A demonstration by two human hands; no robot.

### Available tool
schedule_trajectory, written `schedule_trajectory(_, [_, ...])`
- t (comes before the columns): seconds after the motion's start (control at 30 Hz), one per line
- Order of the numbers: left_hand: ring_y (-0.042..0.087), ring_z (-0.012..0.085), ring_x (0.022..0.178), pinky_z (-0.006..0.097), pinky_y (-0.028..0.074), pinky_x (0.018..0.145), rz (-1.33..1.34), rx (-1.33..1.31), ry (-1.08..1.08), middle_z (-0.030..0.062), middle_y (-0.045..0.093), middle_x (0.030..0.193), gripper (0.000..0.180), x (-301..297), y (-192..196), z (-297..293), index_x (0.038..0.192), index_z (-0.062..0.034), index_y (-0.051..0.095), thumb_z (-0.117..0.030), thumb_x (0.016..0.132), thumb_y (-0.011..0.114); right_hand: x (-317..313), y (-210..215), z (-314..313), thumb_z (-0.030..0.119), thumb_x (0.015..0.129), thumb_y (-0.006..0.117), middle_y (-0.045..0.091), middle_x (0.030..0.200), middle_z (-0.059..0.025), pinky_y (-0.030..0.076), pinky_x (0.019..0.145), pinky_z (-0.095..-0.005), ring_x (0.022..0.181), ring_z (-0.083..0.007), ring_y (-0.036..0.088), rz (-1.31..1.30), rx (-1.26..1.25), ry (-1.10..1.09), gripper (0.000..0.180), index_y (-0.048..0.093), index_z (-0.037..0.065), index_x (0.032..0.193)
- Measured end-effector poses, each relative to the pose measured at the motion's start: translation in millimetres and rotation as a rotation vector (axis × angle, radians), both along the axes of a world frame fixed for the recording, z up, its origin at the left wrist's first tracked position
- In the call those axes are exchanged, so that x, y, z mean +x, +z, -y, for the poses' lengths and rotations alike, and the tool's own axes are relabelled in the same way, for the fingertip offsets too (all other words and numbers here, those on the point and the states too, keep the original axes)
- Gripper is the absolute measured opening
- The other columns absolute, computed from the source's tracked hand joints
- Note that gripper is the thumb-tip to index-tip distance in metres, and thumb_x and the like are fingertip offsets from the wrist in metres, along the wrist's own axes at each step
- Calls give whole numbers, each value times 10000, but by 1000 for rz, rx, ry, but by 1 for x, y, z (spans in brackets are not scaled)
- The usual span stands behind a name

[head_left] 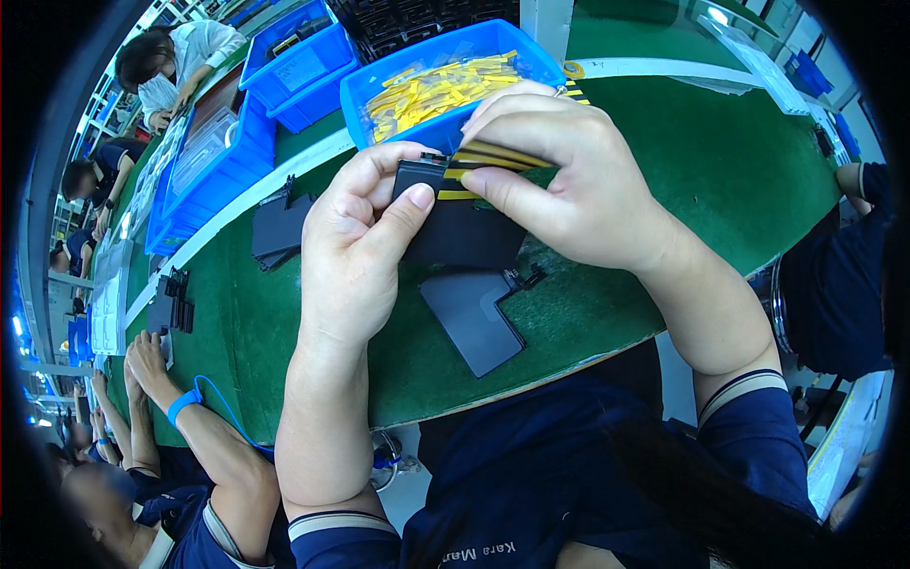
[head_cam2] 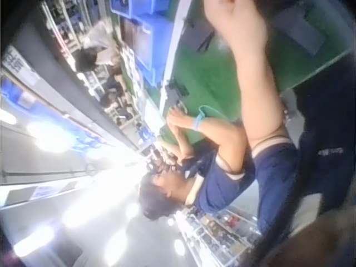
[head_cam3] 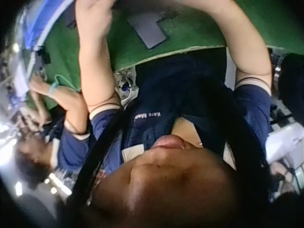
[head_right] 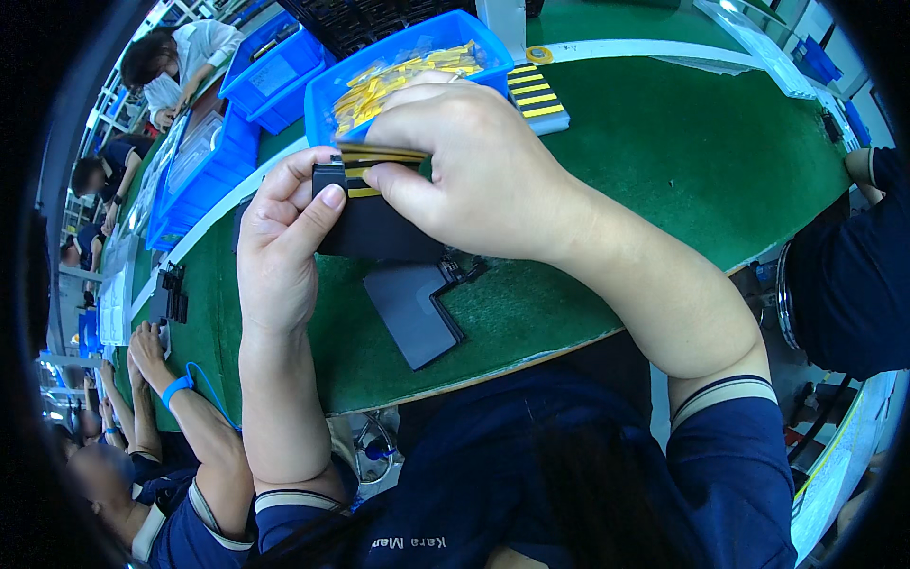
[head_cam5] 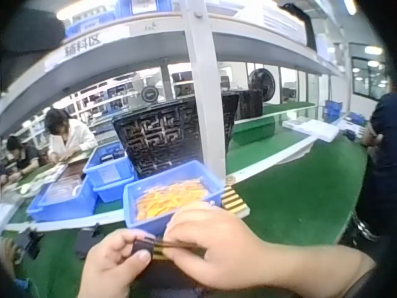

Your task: Manually applying adhesive strips or protective film to small black electronic components on a production line.

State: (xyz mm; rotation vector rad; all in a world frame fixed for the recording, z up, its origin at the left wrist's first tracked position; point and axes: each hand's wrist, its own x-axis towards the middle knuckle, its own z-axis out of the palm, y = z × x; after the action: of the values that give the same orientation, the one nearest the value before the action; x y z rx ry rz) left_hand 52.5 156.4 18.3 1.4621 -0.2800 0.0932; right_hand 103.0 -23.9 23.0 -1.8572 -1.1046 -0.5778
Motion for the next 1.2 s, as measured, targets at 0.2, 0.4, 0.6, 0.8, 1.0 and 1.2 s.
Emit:
schedule_trajectory(0.2, [595,81,788,197,471,717,-88,-82,-21,77,640,913,227,-1,1,-1,1082,32,537,16,856,540,5,0,-2,22,663,660,588,737,-123,450,691,-374,745,-295,565,220,51,-65,97,610,1,743])
schedule_trajectory(0.4, [616,100,790,207,487,724,-104,-158,-15,97,649,927,229,3,-2,-6,1083,35,526,5,856,541,0,5,3,5,734,669,630,918,-98,453,809,-307,886,-220,592,112,134,-55,137,642,-11,868])
schedule_trajectory(0.6, [618,106,803,210,489,728,-106,-174,-6,106,646,937,237,2,0,-5,1093,38,513,5,859,538,6,1,1,59,685,681,664,834,-131,472,719,-331,769,-266,612,126,134,-88,185,669,-4,859])
schedule_trajectory(0.8, [610,100,807,205,484,726,-97,-126,4,106,644,940,234,-2,-2,1,1095,46,508,16,864,529,-5,-1,-6,61,697,681,666,824,-131,471,714,-320,763,-250,620,-50,332,-73,177,679,6,865])
schedule_trajectory(1.0, [601,93,804,200,477,717,-126,-92,-54,105,641,944,240,-3,-1,5,1103,48,506,19,866,530,-5,-2,-4,75,699,690,671,819,-132,480,715,-320,769,-241,633,-53,197,-91,165,684,3,848])
schedule_trajectory(1.2, [597,89,810,203,475,722,-132,-101,-58,104,643,940,235,-5,-2,6,1101,45,509,11,870,535,-7,-2,-4,78,708,682,675,821,-134,499,704,-314,765,-252,646,-124,166,-90,169,689,7,861])
